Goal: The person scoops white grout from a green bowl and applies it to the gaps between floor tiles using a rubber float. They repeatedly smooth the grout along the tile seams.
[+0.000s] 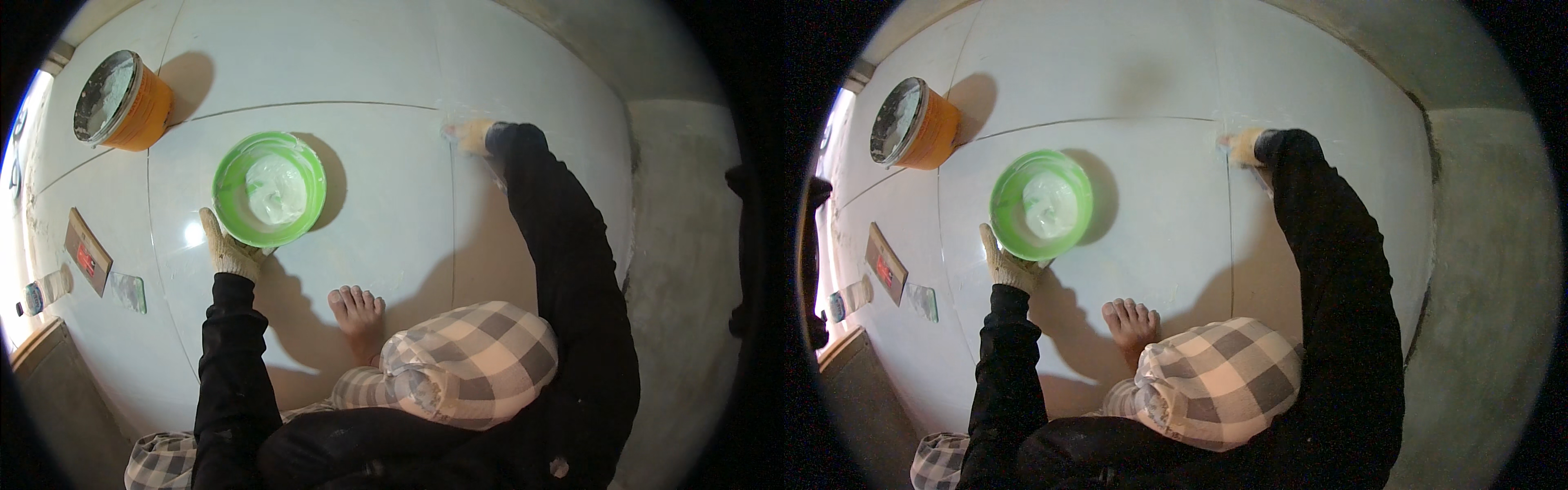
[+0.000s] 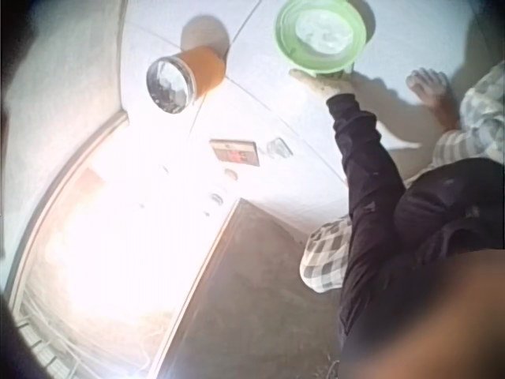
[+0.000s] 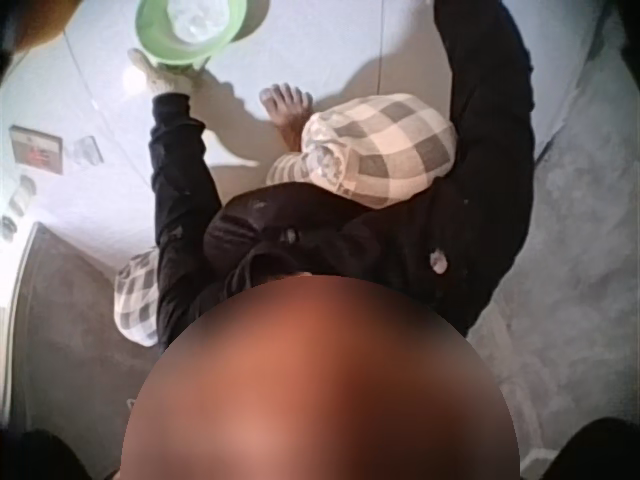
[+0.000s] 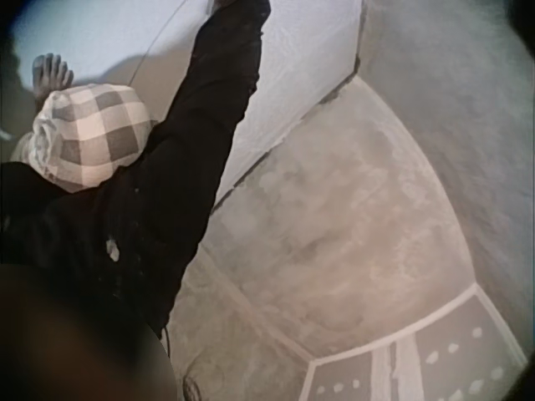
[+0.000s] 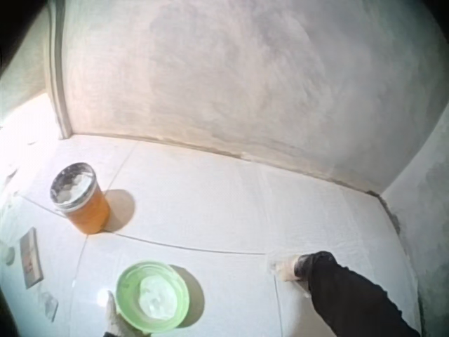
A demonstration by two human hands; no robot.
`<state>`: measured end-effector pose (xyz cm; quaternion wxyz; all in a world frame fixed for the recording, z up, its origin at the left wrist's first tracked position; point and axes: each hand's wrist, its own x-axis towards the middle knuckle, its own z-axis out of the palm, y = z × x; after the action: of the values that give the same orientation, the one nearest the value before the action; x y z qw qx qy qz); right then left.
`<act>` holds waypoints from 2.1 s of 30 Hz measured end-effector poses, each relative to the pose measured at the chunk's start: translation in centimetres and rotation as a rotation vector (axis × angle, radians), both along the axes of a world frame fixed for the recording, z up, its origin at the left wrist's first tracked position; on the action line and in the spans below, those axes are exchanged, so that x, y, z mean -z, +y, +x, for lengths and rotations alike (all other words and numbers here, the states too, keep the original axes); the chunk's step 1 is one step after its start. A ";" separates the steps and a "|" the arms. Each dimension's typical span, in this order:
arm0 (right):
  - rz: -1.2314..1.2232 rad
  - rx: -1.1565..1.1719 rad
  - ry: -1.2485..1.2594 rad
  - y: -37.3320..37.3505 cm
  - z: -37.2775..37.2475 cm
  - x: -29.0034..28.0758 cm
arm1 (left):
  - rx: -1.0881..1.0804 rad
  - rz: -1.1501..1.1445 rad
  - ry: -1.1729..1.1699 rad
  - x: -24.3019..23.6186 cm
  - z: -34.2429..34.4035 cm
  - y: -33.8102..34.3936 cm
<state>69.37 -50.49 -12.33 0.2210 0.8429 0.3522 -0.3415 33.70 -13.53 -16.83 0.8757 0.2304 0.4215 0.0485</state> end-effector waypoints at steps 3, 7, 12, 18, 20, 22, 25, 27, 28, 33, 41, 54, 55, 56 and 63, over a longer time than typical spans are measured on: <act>0.262 -0.375 0.252 -2.6 -1.2 -0.4 | 0.009 -0.015 0.035 0.5 -0.1 0.7; 0.286 0.609 0.220 -2.1 -2.2 -2.4 | 0.024 0.027 0.038 1.0 -0.1 0.9; 0.410 0.632 -0.318 3.5 -10.3 -0.3 | 0.034 -0.057 -0.033 0.9 0.0 0.5; -0.112 0.103 0.144 2.7 -8.3 -4.4 | 0.028 0.027 0.042 0.4 0.1 0.2; -0.002 0.141 0.056 3.5 -4.3 -4.6 | 0.015 0.032 0.066 0.2 0.3 0.2; 0.116 0.183 -0.090 4.1 -1.8 -4.5 | 0.025 0.018 0.062 0.1 0.4 0.2; 0.150 0.134 -0.098 6.0 -0.7 -3.5 | 0.045 0.002 0.046 0.0 0.4 0.3; 0.128 0.061 -0.018 5.9 -2.7 -2.6 | 0.025 -0.024 0.028 0.1 0.3 0.3; 0.111 0.022 -0.013 5.5 -3.9 -2.1 | 0.030 0.006 0.040 0.2 0.2 0.3; -0.069 -0.117 0.310 -0.1 -4.3 -1.7 | 0.042 0.042 0.045 0.8 0.3 0.6; -0.173 -0.101 0.020 4.6 2.7 -2.4 | 0.033 0.038 0.110 0.5 0.3 0.7; 0.370 1.073 0.397 -2.1 -3.3 -7.5 | 0.044 0.016 0.011 0.7 0.4 0.8; 0.498 1.136 0.514 -2.3 -3.1 -6.8 | 0.045 0.008 0.018 0.6 0.5 0.9; 0.513 1.149 0.403 -2.5 -3.1 -5.9 | 0.046 -0.013 -0.001 0.6 0.5 0.8; 0.278 0.498 -0.265 1.3 -8.1 4.2 | 0.093 0.060 0.027 0.8 0.6 0.6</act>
<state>61.25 -49.23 -16.57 0.0570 0.9626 0.1465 -0.2208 34.31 -12.96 -17.62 0.8638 0.2767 0.4206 0.0171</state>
